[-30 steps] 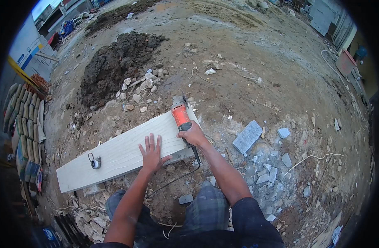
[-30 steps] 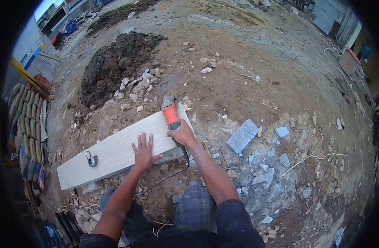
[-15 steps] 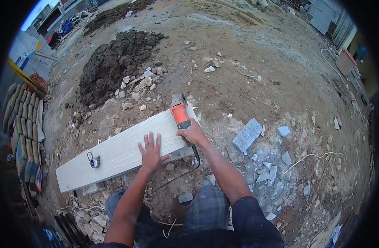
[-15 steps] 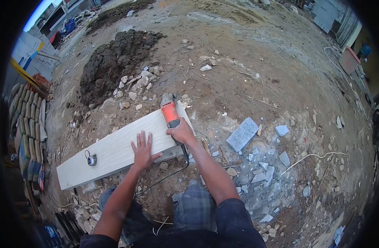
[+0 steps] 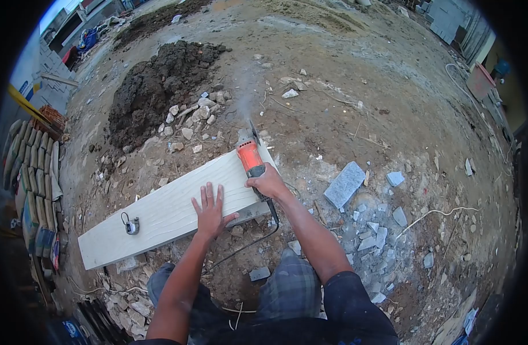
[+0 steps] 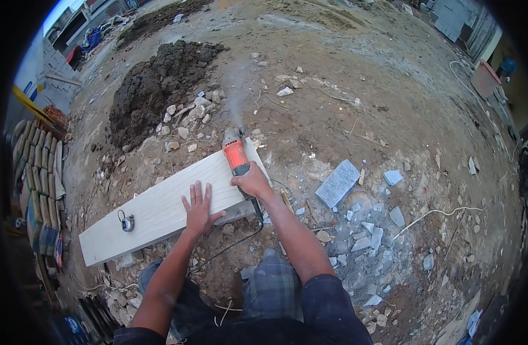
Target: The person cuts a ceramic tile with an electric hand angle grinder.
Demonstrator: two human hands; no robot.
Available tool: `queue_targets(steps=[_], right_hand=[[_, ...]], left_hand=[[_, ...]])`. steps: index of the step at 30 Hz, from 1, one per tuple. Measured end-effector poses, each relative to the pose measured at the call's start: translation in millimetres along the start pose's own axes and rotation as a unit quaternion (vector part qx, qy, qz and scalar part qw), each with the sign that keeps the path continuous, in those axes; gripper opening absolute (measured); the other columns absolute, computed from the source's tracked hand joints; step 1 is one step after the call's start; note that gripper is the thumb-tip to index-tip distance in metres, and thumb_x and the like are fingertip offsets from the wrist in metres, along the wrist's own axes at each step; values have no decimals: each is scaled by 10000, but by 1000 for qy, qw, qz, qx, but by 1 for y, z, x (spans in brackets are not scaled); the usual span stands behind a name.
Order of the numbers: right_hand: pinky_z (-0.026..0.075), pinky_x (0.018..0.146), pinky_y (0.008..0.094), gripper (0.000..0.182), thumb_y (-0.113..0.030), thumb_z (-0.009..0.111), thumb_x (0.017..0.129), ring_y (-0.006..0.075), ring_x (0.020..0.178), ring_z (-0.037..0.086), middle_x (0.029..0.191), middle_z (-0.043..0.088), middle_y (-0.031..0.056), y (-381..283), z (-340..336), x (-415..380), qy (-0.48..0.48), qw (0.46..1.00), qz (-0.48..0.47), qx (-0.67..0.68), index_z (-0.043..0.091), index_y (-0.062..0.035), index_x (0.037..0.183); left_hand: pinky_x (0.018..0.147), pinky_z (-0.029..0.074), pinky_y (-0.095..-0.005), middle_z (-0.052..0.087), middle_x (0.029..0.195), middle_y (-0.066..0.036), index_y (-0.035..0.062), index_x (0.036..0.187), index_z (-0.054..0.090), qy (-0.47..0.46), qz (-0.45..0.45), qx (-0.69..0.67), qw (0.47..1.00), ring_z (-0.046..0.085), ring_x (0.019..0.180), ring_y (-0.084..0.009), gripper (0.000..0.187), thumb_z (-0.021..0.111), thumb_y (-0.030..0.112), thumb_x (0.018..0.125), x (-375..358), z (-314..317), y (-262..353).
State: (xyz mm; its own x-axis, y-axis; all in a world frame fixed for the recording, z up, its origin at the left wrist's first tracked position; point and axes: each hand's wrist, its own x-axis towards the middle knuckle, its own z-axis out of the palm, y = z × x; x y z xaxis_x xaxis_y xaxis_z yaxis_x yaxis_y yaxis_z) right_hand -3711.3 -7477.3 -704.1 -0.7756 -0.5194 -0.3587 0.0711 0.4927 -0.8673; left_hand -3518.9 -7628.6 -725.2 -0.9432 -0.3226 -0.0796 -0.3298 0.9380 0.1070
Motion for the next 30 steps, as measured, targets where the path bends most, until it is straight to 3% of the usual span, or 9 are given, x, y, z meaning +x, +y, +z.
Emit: queue_targets(steps=[9,12,27,30], right_hand=[[502,907,400,780,-308,828,605,347,1058,643,1126,645,229,-3,-1,-2,2,1000,7,-9,516,49,1225],[492,906,378,753,-276,837,610,317,1036,640,1119,650,219,-5,-2,-2,5,1000,14,-13,543,56,1218],[483,925,384,787,-286,828,604,331,1064,628,1138,637,230,-9,-4,-5,-3,1000,21,-14,519,60,1240],[488,938,407,806,-308,822,604,364,1096,626,1167,626,251,-8,-4,-3,-14,999,23,-28,496,59,1244]], left_hand=[[1117,-1,-701,48,1622,-245,102,1574,152,-15,-6,-4,1000,11,1502,-428,1090,603,703,784,1,-1,0],[1119,-4,-698,48,1622,-246,100,1573,152,-17,-7,-6,1000,9,1502,-428,1086,608,696,788,1,-2,2],[1119,15,-701,54,1619,-248,100,1571,159,-14,-5,0,1000,18,1500,-432,1076,638,663,789,0,-3,2],[1117,21,-705,57,1619,-248,99,1571,157,-18,-7,3,1000,21,1500,-433,1077,635,665,790,1,-4,3]])
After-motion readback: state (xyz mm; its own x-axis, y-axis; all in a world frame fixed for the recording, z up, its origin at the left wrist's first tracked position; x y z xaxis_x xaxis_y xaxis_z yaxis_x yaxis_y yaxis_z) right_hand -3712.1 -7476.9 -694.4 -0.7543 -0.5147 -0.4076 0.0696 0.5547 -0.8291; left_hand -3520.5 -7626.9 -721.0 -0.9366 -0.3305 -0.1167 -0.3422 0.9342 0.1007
